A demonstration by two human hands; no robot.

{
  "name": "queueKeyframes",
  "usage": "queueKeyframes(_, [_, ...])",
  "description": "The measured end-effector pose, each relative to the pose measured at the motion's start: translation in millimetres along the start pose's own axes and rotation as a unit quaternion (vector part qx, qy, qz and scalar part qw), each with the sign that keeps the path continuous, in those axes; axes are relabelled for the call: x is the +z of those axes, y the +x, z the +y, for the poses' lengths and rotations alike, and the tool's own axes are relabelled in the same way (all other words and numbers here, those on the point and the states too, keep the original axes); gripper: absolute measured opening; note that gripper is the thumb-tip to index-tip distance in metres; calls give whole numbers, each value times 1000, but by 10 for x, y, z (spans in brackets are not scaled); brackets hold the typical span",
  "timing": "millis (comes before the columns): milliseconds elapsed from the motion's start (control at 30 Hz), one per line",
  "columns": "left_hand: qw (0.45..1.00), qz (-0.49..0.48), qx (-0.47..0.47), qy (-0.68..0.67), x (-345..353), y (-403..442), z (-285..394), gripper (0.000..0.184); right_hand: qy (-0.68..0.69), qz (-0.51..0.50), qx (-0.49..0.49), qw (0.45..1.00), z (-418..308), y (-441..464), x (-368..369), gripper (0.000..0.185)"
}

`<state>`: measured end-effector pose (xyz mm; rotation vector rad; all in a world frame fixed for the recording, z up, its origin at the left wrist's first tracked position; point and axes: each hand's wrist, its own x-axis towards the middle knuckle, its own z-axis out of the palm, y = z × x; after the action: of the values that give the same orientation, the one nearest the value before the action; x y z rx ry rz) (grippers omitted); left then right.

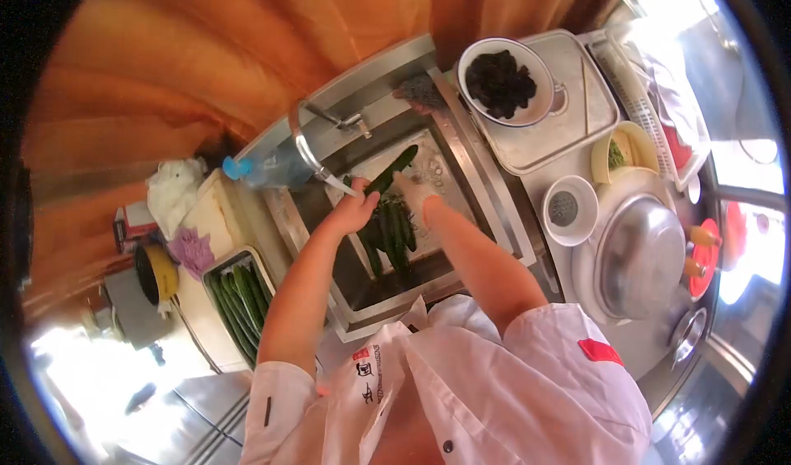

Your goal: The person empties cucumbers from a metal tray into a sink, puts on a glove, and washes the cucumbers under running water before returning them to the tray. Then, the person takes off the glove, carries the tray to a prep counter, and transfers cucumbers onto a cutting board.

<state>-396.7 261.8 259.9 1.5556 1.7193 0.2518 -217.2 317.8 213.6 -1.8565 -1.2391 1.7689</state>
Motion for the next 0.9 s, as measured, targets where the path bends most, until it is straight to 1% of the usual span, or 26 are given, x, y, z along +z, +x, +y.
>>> queueKeyframes(33, [986, 9, -91, -136, 41, 46, 129, 38, 201, -83, 109, 970, -158, -138, 92, 51])
queueKeyframes(67, [946, 19, -180, -268, 70, 83, 219, 38, 391, -163, 207, 882, -276, -195, 199, 53])
queueKeyframes(100, [968, 124, -109, -188, 362, 158, -32, 39, 398, -157, 205, 880, -337, -167, 339, 53])
queueKeyframes(133, [970, 117, -105, -185, 413, 87, 21, 39, 370, -147, 198, 896, -339, -109, 500, 47])
queueKeyframes(167, [965, 186, -105, -155, 442, -25, 120, 40, 340, -138, 192, 910, -292, -24, 635, 43])
queueKeyframes(200, [954, 254, -101, -124, 441, -148, 227, 41, 348, -133, 190, 908, -97, 231, 806, 43])
queueKeyframes(233, [957, 227, -135, -117, 413, -337, 371, 42, 330, -103, 179, 921, 190, 625, 995, 41])
queueKeyframes(267, [958, 202, -172, -110, 399, -576, 483, 42, 412, -133, 217, 875, 119, 715, 888, 41])
queueKeyframes(300, [959, 180, -171, -140, 430, -831, 518, 42, 485, -157, 261, 820, 41, 799, 778, 41])
queueKeyframes(333, [958, 157, -170, -170, 451, -989, 519, 42, 486, -155, 263, 819, 42, 795, 770, 41])
queueKeyframes(367, [958, 154, -171, -169, 458, -1016, 494, 42, 451, -110, 220, 858, 49, 775, 767, 42])
queueKeyframes(400, [923, 172, -220, -266, 479, -1038, 470, 40, 409, -64, 175, 893, 46, 737, 748, 42])
queueKeyframes(433, [873, 189, -266, -362, 516, -1056, 446, 37, 265, -86, 233, 932, -504, 49, 515, 47])
queueKeyframes(467, [871, 191, -265, -366, 491, -1015, 351, 37, 191, -53, 181, 963, -154, 100, 877, 50])
queueKeyframes(533, [758, 163, -276, -568, 382, -948, 110, 35, 124, -69, 83, 986, 72, -82, 1202, 34])
queueKeyframes(567, [731, 167, -283, -598, 287, -1034, 321, 32, 91, -71, 33, 993, 194, -166, 1368, 27])
queueKeyframes(600, [730, 169, -281, -600, 306, -1127, 426, 32, 151, -44, 16, 987, 195, -145, 1371, 23])
queueKeyframes(633, [707, 153, -297, -624, 361, -1330, 494, 32, 153, -46, 22, 987, 180, -206, 1342, 23])
queueKeyframes(700, [665, 134, -331, -656, 381, -1598, 661, 31, 196, -88, 90, 972, 44, -217, 1149, 32])
queueKeyframes(733, [667, 133, -333, -653, 379, -1614, 619, 31, 217, -107, 121, 963, -91, -213, 997, 37])
queueKeyframes(800, [615, 138, -309, -713, 432, -1557, 471, 31, 247, -142, 177, 942, -255, -190, 760, 47])
queueKeyframes(833, [598, 149, -297, -729, 459, -1467, 342, 33, 335, -166, 169, 912, 127, -86, 1143, 44])
queueKeyframes(867, [598, 147, -297, -730, 445, -1480, 332, 33, 274, -160, 80, 945, 121, -386, 1238, 48])
queueKeyframes(900, [570, 156, -310, -745, 418, -1466, 333, 37, 326, -146, 110, 928, -63, -603, 1192, 41])
